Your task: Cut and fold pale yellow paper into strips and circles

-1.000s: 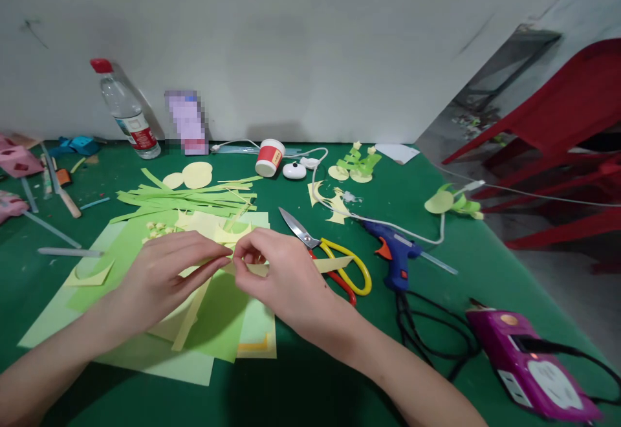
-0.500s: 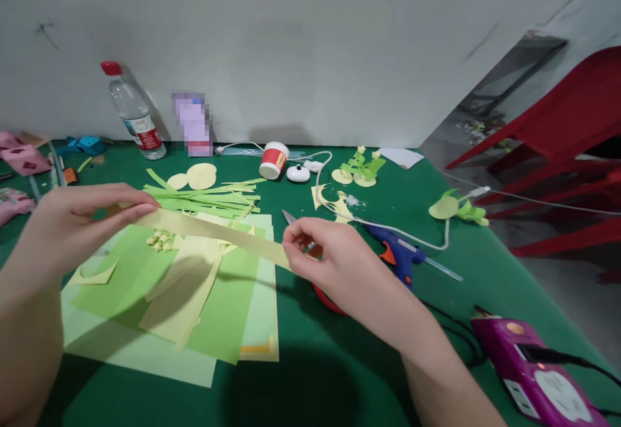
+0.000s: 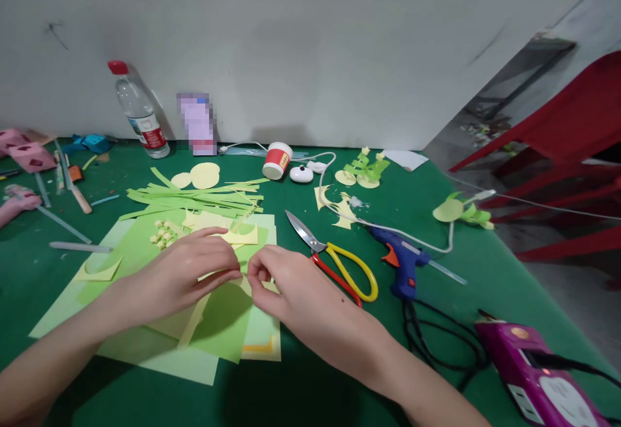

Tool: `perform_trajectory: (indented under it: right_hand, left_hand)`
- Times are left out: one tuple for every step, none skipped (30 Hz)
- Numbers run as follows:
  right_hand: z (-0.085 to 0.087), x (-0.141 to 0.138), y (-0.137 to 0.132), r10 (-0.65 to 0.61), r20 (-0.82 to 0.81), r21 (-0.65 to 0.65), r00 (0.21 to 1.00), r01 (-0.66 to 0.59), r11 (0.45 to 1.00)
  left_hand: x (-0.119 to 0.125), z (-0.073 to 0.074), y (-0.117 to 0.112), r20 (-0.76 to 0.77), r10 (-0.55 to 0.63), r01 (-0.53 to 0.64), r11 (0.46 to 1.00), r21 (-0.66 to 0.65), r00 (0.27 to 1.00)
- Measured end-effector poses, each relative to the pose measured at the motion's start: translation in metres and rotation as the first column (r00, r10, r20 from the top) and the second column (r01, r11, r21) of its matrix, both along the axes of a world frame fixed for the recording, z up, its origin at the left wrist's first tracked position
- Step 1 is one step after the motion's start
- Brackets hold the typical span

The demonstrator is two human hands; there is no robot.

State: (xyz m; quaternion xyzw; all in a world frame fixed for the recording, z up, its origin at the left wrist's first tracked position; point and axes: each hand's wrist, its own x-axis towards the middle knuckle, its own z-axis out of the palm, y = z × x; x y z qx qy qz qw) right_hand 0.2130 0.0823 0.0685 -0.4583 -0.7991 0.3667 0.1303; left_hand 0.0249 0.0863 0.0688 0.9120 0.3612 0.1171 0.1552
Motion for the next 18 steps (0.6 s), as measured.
perform_trajectory:
  right_hand:
    - [0.0,0.001,0.0,0.003,-0.008,-0.015,1.0,-0.003,1.0]
    - [0.001,0.002,0.001,0.006,-0.017,-0.027,1.0,-0.007,1.0]
    - [0.002,0.004,0.003,0.008,-0.027,-0.033,1.0,-0.009,0.999]
    - [0.003,0.007,0.004,0.006,-0.038,-0.036,0.999,-0.008,0.999]
    - [0.005,0.011,0.006,0.004,-0.048,-0.039,0.999,-0.005,0.999]
    - [0.006,0.016,0.008,-0.002,-0.055,-0.041,0.999,-0.001,0.999]
    - [0.008,0.021,0.01,-0.009,-0.054,-0.043,0.999,0.007,0.999]
    - [0.009,0.026,0.012,-0.017,-0.052,-0.047,0.999,0.015,0.999]
    - [0.01,0.032,0.014,-0.023,-0.049,-0.05,0.999,0.021,0.999]
    - [0.012,0.039,0.016,-0.03,-0.045,-0.047,0.999,0.028,0.999]
    - [0.013,0.046,0.019,-0.042,-0.041,-0.035,0.998,0.04,0.999]
    - [0.015,0.052,0.021,-0.063,-0.041,-0.017,0.997,0.063,0.998]
    - [0.017,0.058,0.024,-0.095,-0.047,0.009,0.994,0.095,0.995]
    - [0.019,0.063,0.025,-0.139,-0.051,0.046,0.989,0.141,0.989]
    - [0.02,0.066,0.026,-0.2,-0.057,0.104,0.978,0.205,0.973]
    - [0.021,0.067,0.026,-0.267,-0.069,0.182,0.961,0.275,0.944]
    - [0.021,0.064,0.025,-0.317,-0.091,0.272,0.944,0.33,0.904]
    - [0.021,0.06,0.023,-0.34,-0.114,0.364,0.934,0.357,0.86]
  left_hand:
    - [0.001,0.001,-0.001,0.01,0.001,-0.001,1.0,0.008,1.0]
    - [0.0,0.003,-0.001,0.023,0.013,-0.014,1.0,0.018,1.0]
    - [-0.003,0.005,-0.001,0.038,0.029,-0.03,0.999,0.027,0.999]
    - [-0.006,0.008,-0.001,0.048,0.046,-0.048,0.998,0.033,0.998]
    - [-0.01,0.012,-0.001,0.056,0.064,-0.066,0.997,0.036,0.996]
    - [-0.014,0.015,0.0,0.062,0.083,-0.086,0.996,0.04,0.995]
    - [-0.019,0.018,0.001,0.074,0.1,-0.104,0.993,0.05,0.992]
    - [-0.023,0.021,0.001,0.089,0.114,-0.119,0.991,0.061,0.99]
    - [-0.028,0.024,0.002,0.103,0.123,-0.131,0.989,0.073,0.987]
    - [-0.033,0.027,0.002,0.116,0.128,-0.139,0.986,0.094,0.985]
    - [-0.037,0.029,0.003,0.125,0.137,-0.152,0.981,0.12,0.983]
    - [-0.042,0.031,0.004,0.134,0.158,-0.177,0.973,0.151,0.978]
    - [-0.046,0.033,0.004,0.147,0.183,-0.208,0.962,0.179,0.972]
    - [-0.049,0.034,0.005,0.159,0.207,-0.236,0.952,0.196,0.965]
    - [-0.05,0.034,0.005,0.168,0.219,-0.251,0.947,0.202,0.961]
    - [-0.049,0.034,0.005,0.17,0.218,-0.25,0.949,0.192,0.961]
    - [-0.047,0.032,0.004,0.158,0.205,-0.231,0.958,0.169,0.966]
    - [-0.043,0.03,0.003,0.132,0.181,-0.199,0.97,0.138,0.974]
